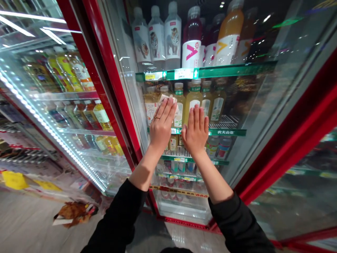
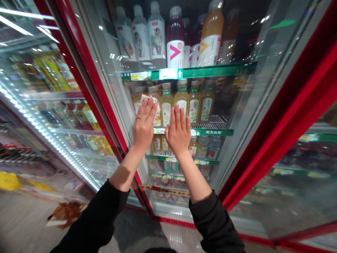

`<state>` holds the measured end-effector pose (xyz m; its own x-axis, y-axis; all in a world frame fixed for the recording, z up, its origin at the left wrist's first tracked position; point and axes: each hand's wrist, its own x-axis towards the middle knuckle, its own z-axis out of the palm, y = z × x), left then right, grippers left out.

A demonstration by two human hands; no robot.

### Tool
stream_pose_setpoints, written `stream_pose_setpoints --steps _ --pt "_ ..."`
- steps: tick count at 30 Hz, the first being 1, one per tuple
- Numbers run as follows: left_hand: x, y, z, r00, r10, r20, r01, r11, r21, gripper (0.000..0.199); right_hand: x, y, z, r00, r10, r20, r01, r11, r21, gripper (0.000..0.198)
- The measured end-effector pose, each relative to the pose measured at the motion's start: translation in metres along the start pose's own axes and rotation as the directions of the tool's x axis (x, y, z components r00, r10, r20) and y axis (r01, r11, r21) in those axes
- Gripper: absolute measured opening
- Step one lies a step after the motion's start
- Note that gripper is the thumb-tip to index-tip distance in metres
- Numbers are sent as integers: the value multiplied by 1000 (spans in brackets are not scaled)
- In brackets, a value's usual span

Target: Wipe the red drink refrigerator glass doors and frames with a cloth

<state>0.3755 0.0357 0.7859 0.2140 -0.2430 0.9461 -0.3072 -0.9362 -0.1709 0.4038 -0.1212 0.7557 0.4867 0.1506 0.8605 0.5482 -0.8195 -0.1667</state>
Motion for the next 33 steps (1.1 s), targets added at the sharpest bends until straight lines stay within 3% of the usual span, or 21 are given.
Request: stream_pose_setpoints --steps 3,6,10,13,16,20,23,26,29,33 --pt "3 -10 -3 995 -93 -25 93 996 -5 85 0 1 0 1000 8 0 -8 1000 9 70" --pt "-12 6 1 989 -143 -25 143 990 -9 85 0 1 -1 1000 8 2 -8 1000 11 69" --pt "-15 31 8 998 26 51 -26 1000 6 81 1 2 0 1000 9 -3 -9 1000 -18 69" --pt "0 23 6 992 99 82 -101 995 17 79 0 4 2 1000 -8 -20 7 999 -48 69" --pt "4 1 -2 999 21 27 -22 1000 15 80 -1 7 5 999 -25 -35 23 998 -53 68" --pt "-24 -8 -12 992 -67 -107 69 998 12 81 -3 7 7 999 -18 -38 18 1000 -25 68" --pt "-40 6 -10 996 -36 -84 37 999 12 83 -4 7 9 997 -30 -66 28 999 -20 67" --pt "-28 18 -3 997 73 10 -73 997 17 81 -6 9 13 993 -36 -112 33 999 -30 67" --pt "0 13 -2 982 167 87 -170 985 33 76 -7 11 15 990 -42 -134 38 999 -31 68" --pt "12 -3 -9 994 107 -8 -106 993 51 78 -9 12 13 991 -48 -128 46 999 -23 68"
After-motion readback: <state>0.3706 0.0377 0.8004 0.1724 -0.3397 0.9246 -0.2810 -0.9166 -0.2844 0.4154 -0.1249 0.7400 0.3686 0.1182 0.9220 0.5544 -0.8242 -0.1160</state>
